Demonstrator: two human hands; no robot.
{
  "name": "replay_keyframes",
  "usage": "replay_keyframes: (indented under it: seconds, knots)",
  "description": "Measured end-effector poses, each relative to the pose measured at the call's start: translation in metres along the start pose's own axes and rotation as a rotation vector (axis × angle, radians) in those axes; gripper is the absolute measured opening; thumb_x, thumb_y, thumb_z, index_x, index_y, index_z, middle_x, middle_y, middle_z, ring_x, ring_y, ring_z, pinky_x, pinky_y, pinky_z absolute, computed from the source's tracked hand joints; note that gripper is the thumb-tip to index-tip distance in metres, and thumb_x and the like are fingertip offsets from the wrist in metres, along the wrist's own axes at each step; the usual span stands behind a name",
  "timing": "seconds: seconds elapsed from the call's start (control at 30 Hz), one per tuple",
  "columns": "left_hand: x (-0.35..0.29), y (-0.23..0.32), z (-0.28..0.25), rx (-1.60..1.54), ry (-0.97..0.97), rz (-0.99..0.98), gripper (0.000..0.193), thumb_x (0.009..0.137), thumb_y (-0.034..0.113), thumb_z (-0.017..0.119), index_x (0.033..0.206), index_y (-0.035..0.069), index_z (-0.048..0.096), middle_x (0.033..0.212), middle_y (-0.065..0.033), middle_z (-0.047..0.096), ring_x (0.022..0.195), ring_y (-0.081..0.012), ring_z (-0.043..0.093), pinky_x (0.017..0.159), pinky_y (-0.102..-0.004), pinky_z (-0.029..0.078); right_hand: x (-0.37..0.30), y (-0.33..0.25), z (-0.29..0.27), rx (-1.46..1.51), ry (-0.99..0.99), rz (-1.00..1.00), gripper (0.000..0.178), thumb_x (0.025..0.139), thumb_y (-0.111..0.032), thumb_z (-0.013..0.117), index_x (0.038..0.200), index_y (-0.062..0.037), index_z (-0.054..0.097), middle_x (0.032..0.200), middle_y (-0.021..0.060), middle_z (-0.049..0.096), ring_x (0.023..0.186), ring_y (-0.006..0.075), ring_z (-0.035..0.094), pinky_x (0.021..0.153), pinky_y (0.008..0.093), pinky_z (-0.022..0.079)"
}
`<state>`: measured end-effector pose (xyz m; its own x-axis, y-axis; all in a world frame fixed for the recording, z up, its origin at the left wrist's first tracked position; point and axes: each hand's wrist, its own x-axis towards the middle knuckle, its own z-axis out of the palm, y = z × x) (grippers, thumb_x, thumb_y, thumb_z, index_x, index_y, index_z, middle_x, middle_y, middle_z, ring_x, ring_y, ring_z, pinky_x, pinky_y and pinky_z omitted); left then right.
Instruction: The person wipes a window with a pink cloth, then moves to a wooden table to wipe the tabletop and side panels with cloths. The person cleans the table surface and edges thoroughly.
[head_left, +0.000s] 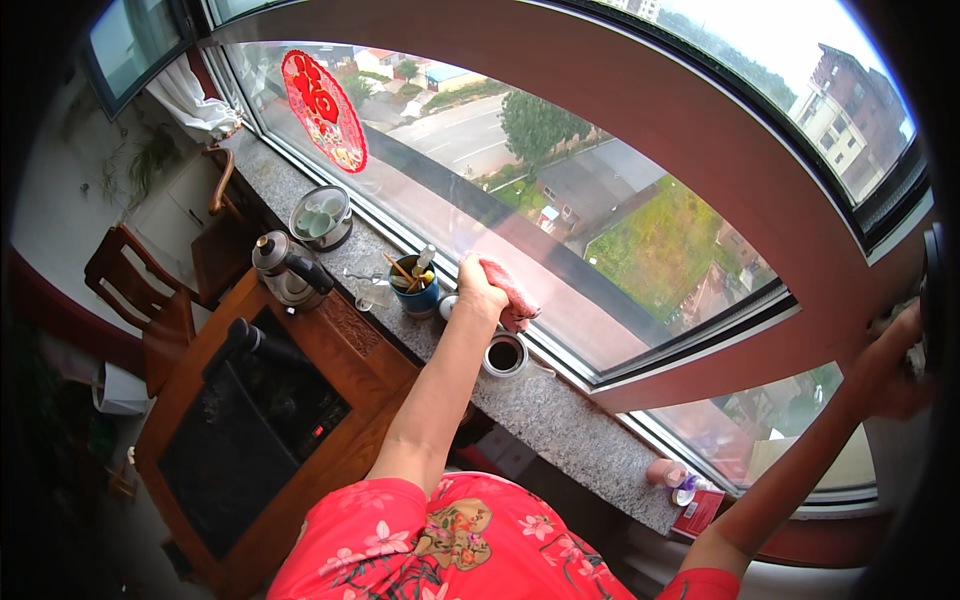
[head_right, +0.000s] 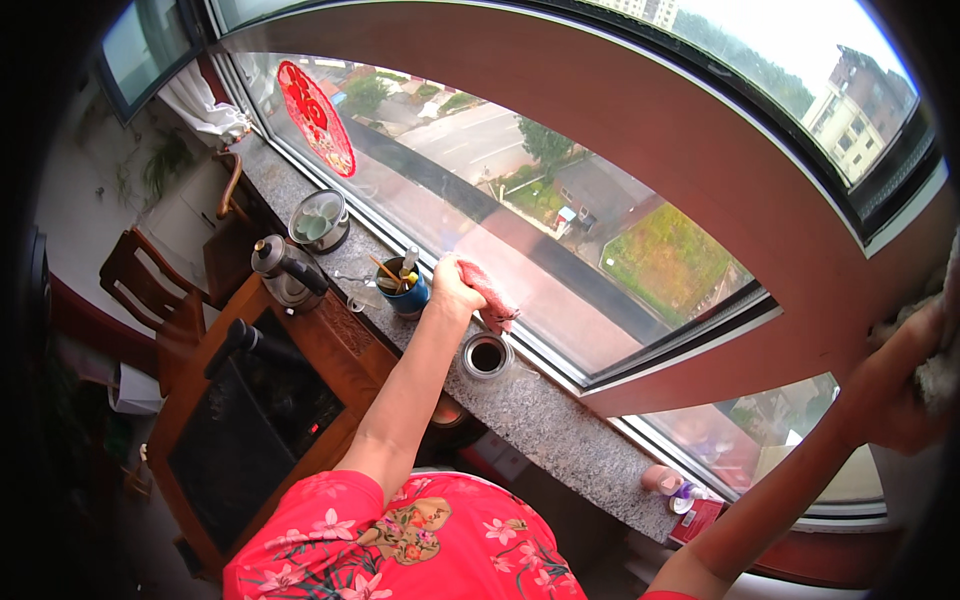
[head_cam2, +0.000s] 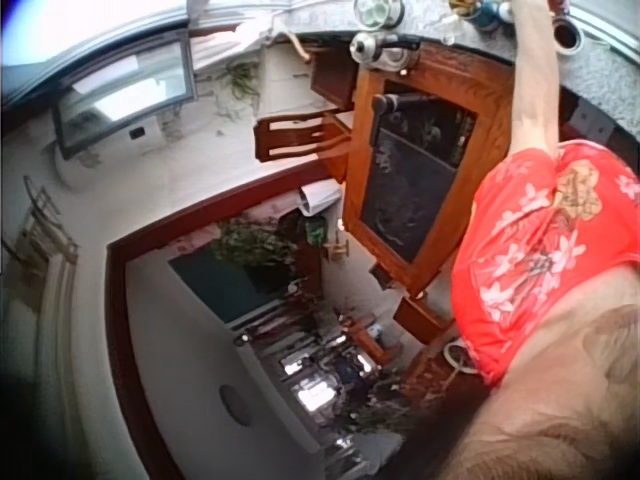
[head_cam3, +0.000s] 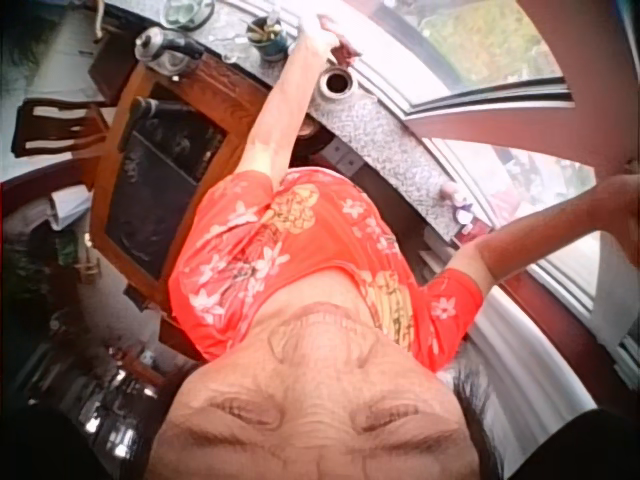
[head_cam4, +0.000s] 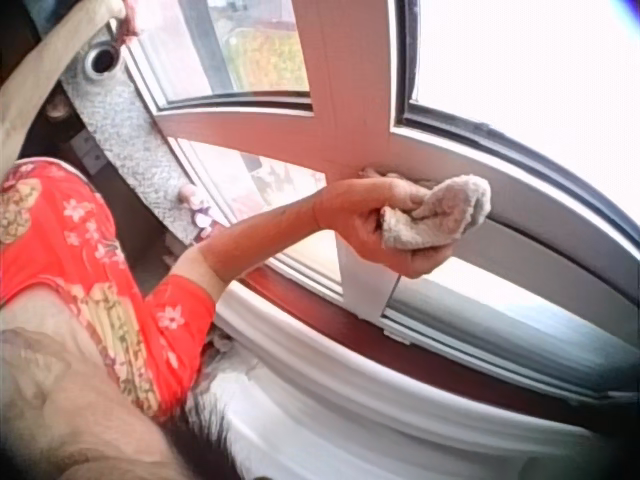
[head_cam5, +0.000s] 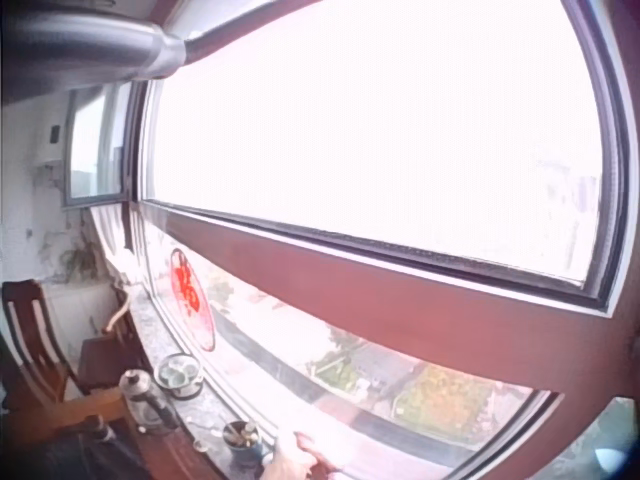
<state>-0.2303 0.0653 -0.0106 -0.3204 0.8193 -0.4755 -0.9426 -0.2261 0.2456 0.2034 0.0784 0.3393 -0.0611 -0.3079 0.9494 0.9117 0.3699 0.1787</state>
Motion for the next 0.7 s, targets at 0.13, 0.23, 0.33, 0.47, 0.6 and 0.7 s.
replay_keyframes:
  seconds: [0.13, 0.23, 0.33, 0.47, 0.6, 0.7]
  knots:
    - [0.048, 0.02, -0.028, -0.025, 0.143, 0.066, 0.033, 0.091, 0.03, 0.042, 0.111, 0.007, 0.055, 0.118, -0.0101, 0.058, 0.109, -0.0277, 0.054, 0.099, -0.0495, 0.041, -0.002, 0.005, -0.004, -0.139, 0.022, 0.11, 0.068, 0.077, -0.058, 0.074, 0.111, -0.0002, 0.062, 0.094, 0.0124, 0.071, 0.081, 0.0219, 0.072, 0.065, 0.0325, 0.061]
    - [0.063, 0.03, -0.033, -0.036, 0.156, 0.088, 0.037, 0.091, 0.033, 0.042, 0.115, 0.007, 0.05, 0.121, -0.0124, 0.054, 0.114, -0.0268, 0.048, 0.092, -0.0474, 0.04, 0.001, 0.005, -0.002, -0.086, 0.033, 0.059, 0.065, 0.08, -0.055, 0.073, 0.112, 0.0001, 0.062, 0.094, 0.0116, 0.071, 0.081, 0.0209, 0.072, 0.063, 0.0314, 0.061]
    - [0.077, 0.033, -0.027, -0.037, 0.179, 0.111, 0.036, 0.091, 0.033, 0.042, 0.116, 0.007, 0.048, 0.122, -0.0119, 0.052, 0.114, -0.0261, 0.047, 0.093, -0.0465, 0.039, 0.004, 0.01, -0.005, -0.1, -0.008, 0.019, 0.065, 0.081, -0.055, 0.072, 0.113, 0.0005, 0.062, 0.095, 0.0119, 0.07, 0.079, 0.0208, 0.072, 0.062, 0.0312, 0.06]
    - [0.087, 0.041, -0.02, -0.03, 0.185, 0.125, 0.036, 0.092, 0.033, 0.041, 0.117, 0.007, 0.045, 0.122, -0.0113, 0.05, 0.115, -0.0251, 0.045, 0.094, -0.0452, 0.037, 0.007, -0.002, -0.005, -0.047, -0.051, -0.003, 0.061, 0.084, -0.052, 0.07, 0.114, 0.0005, 0.063, 0.092, 0.0115, 0.071, 0.078, 0.0212, 0.071, 0.064, 0.0311, 0.06]
    - [0.093, 0.051, -0.009, -0.018, 0.166, 0.132, 0.037, 0.093, 0.033, 0.04, 0.119, 0.007, 0.042, 0.123, -0.0106, 0.047, 0.115, -0.0241, 0.043, 0.095, -0.0439, 0.035, 0.009, -0.02, -0.003, -0.064, 0.04, -0.089, 0.053, 0.088, -0.047, 0.066, 0.112, 0.0007, 0.065, 0.092, 0.0118, 0.072, 0.082, 0.0224, 0.071, 0.069, 0.0322, 0.059]
    - [0.098, 0.061, -0.005, 0.0, 0.158, 0.142, 0.037, 0.094, 0.033, 0.04, 0.12, 0.008, 0.04, 0.123, -0.0101, 0.045, 0.116, -0.0233, 0.042, 0.095, -0.043, 0.034, 0.016, -0.024, -0.007, 0.032, -0.134, -0.091, 0.047, 0.091, -0.044, 0.063, 0.108, 0.0004, 0.067, 0.097, 0.0122, 0.072, 0.087, 0.0236, 0.071, 0.073, 0.0345, 0.059]
